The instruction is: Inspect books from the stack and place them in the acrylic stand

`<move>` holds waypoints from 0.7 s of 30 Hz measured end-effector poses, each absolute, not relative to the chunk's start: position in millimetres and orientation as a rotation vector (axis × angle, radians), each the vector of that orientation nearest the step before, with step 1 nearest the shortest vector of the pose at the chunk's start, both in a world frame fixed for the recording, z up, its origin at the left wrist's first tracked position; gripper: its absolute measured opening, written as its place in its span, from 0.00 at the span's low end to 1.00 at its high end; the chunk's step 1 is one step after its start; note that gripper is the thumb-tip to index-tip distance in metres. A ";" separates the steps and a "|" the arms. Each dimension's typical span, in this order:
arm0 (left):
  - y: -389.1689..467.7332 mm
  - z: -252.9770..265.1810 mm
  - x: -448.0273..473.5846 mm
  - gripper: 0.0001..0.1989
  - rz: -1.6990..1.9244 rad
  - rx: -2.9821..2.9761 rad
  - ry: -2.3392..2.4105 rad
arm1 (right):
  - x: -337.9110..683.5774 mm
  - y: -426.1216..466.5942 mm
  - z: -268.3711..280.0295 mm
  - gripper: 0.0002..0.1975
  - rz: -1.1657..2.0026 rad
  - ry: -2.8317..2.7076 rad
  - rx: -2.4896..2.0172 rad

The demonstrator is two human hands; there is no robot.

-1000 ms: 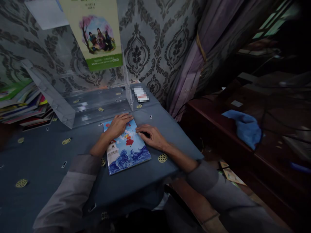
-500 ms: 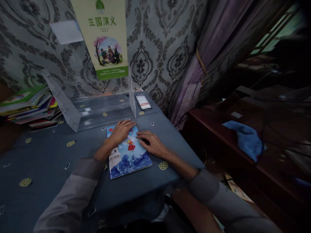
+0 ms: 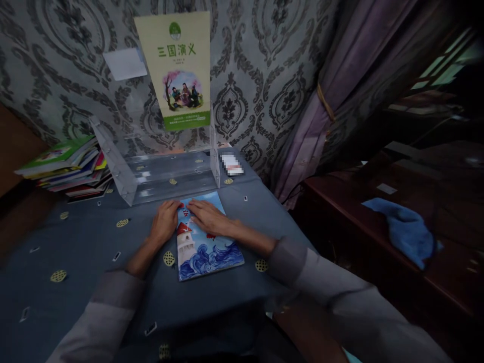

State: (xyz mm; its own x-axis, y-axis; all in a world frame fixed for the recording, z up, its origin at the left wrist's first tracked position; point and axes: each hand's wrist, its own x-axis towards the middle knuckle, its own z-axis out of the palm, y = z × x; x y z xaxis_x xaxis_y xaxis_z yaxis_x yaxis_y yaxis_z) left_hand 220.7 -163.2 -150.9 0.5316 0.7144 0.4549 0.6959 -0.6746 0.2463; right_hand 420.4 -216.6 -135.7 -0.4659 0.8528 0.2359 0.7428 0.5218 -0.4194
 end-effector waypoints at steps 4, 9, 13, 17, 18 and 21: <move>-163.1 -155.3 222.4 0.20 0.854 2.698 1.224 | 397.0 -199.8 -141.2 0.22 0.348 -2.357 -1.371; -163.8 -154.9 223.3 0.21 0.817 2.706 1.255 | 396.3 -195.7 -144.6 0.24 0.316 -2.351 -1.400; -166.6 -151.6 224.7 0.21 0.754 2.719 1.284 | 400.4 -197.4 -146.3 0.24 0.298 -2.351 -1.393; -169.9 -147.8 226.3 0.19 0.694 2.717 1.342 | 408.5 -199.3 -149.2 0.26 0.283 -2.340 -1.373; -170.6 -146.9 226.7 0.19 0.681 2.718 1.347 | 411.6 -199.8 -149.7 0.26 0.284 -2.338 -1.371; -172.0 -145.2 227.6 0.19 0.674 2.714 1.351 | 423.8 -202.2 -150.4 0.28 0.316 -2.330 -1.387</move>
State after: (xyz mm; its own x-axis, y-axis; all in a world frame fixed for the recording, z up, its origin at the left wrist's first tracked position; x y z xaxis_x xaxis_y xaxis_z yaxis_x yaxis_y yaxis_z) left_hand 227.6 -172.0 -145.2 0.5273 0.7680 0.3635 0.7523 -0.6209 0.2205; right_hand 423.8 -202.2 -150.4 -0.4221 0.8772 0.2287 0.7845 0.4799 -0.3928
